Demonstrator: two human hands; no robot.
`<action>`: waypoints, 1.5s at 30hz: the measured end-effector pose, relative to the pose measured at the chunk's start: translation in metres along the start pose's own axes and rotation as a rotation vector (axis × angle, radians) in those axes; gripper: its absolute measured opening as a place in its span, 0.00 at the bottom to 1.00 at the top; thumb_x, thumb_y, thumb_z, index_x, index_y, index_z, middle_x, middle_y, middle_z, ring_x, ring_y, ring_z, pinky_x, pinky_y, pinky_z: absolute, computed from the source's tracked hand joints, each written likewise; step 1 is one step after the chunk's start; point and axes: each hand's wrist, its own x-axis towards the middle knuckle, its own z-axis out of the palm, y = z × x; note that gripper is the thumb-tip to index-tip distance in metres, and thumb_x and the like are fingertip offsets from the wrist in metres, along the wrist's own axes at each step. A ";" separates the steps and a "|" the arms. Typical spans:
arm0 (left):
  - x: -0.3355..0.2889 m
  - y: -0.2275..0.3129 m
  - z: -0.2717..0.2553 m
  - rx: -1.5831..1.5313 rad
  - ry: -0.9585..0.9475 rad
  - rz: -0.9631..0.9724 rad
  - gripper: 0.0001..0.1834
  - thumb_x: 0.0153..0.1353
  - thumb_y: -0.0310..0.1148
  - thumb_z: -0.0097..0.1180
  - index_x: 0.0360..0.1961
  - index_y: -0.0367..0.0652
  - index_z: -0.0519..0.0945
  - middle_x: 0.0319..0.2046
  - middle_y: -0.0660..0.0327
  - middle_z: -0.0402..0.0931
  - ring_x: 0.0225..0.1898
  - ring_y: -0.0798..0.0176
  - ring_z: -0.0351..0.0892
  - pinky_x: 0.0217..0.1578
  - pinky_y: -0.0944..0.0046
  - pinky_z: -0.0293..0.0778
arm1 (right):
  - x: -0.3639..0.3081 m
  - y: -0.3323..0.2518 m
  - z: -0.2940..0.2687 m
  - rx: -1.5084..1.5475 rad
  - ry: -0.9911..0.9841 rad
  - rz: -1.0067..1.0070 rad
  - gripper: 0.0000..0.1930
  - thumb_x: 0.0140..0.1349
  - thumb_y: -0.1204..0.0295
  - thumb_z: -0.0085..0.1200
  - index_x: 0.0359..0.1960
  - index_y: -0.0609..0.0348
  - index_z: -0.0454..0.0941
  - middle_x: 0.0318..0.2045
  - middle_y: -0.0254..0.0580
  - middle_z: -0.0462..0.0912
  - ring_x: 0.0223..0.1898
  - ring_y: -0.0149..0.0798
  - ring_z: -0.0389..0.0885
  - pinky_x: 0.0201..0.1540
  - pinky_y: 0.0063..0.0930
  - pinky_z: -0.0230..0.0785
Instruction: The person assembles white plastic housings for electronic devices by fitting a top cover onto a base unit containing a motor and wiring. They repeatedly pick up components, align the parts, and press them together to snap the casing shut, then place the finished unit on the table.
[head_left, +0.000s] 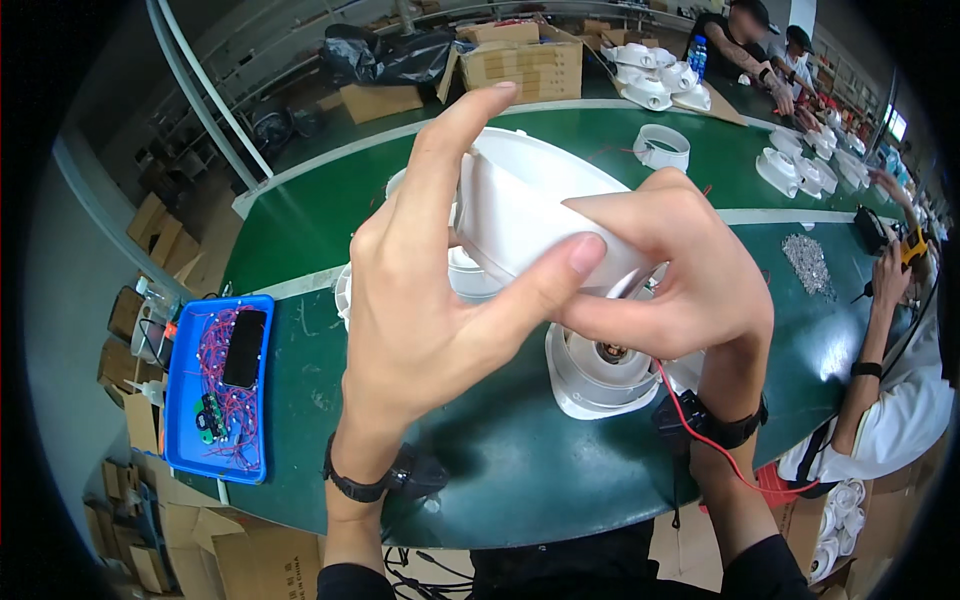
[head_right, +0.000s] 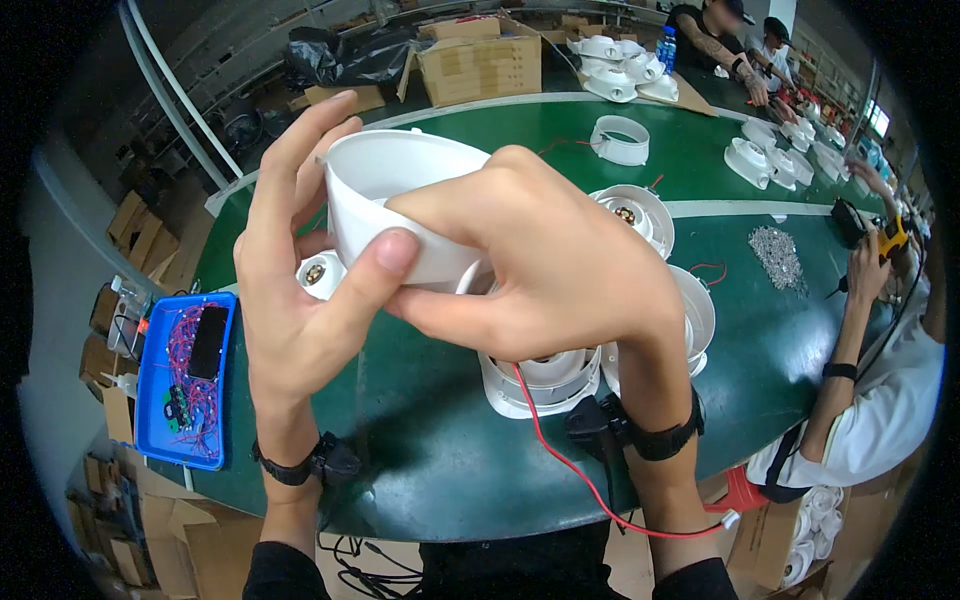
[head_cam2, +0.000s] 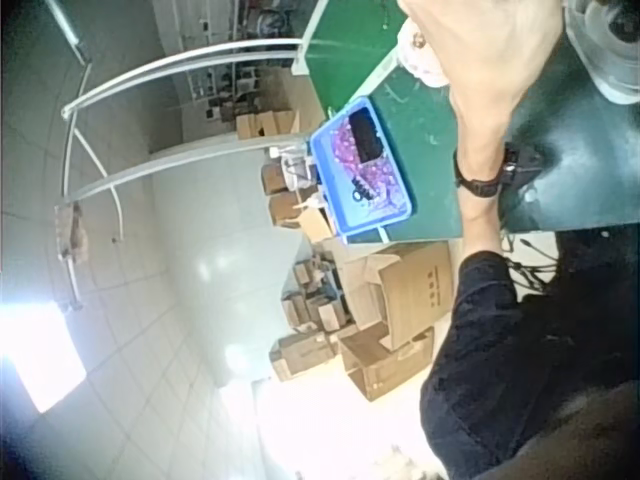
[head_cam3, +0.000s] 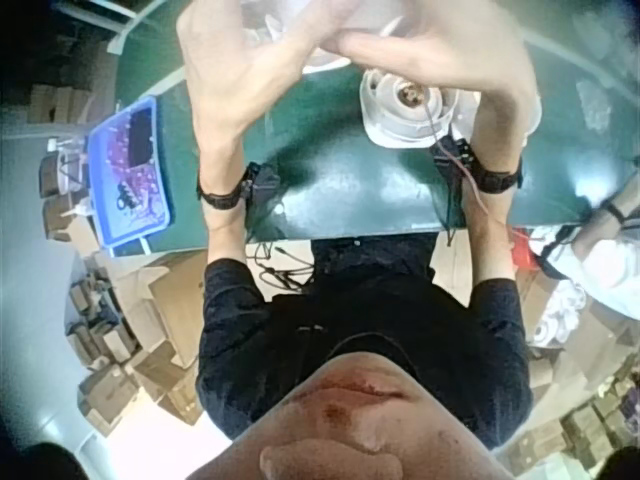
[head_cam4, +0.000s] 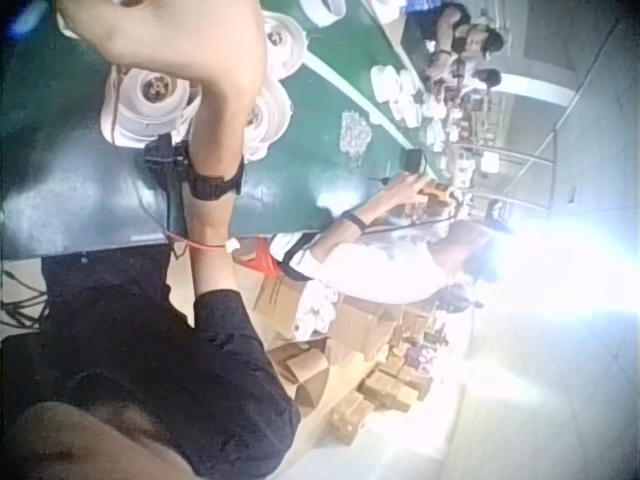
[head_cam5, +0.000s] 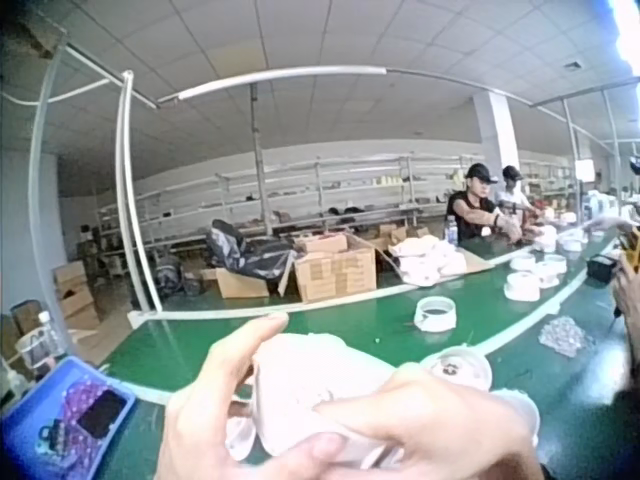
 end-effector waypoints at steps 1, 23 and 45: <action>0.001 -0.002 0.000 0.011 0.011 0.009 0.33 0.66 0.43 0.55 0.66 0.35 0.66 0.55 0.43 0.75 0.56 0.54 0.77 0.55 0.63 0.73 | 0.000 -0.001 -0.001 -0.002 0.013 -0.002 0.11 0.48 0.73 0.68 0.31 0.67 0.83 0.16 0.43 0.80 0.16 0.37 0.80 0.21 0.24 0.66; -0.001 -0.019 -0.004 -0.159 0.004 -0.103 0.52 0.48 0.50 0.71 0.68 0.35 0.60 0.57 0.47 0.68 0.58 0.55 0.71 0.58 0.60 0.68 | 0.002 0.005 0.005 0.189 -0.067 0.086 0.11 0.55 0.71 0.63 0.35 0.67 0.80 0.20 0.52 0.80 0.21 0.52 0.80 0.24 0.34 0.69; 0.007 -0.029 -0.014 -0.651 -0.015 -0.239 0.63 0.38 0.54 0.76 0.70 0.35 0.55 0.57 0.47 0.70 0.58 0.51 0.74 0.57 0.53 0.73 | -0.006 0.016 -0.003 0.175 -0.277 -0.040 0.12 0.55 0.74 0.63 0.40 0.67 0.80 0.35 0.52 0.83 0.37 0.53 0.81 0.40 0.37 0.73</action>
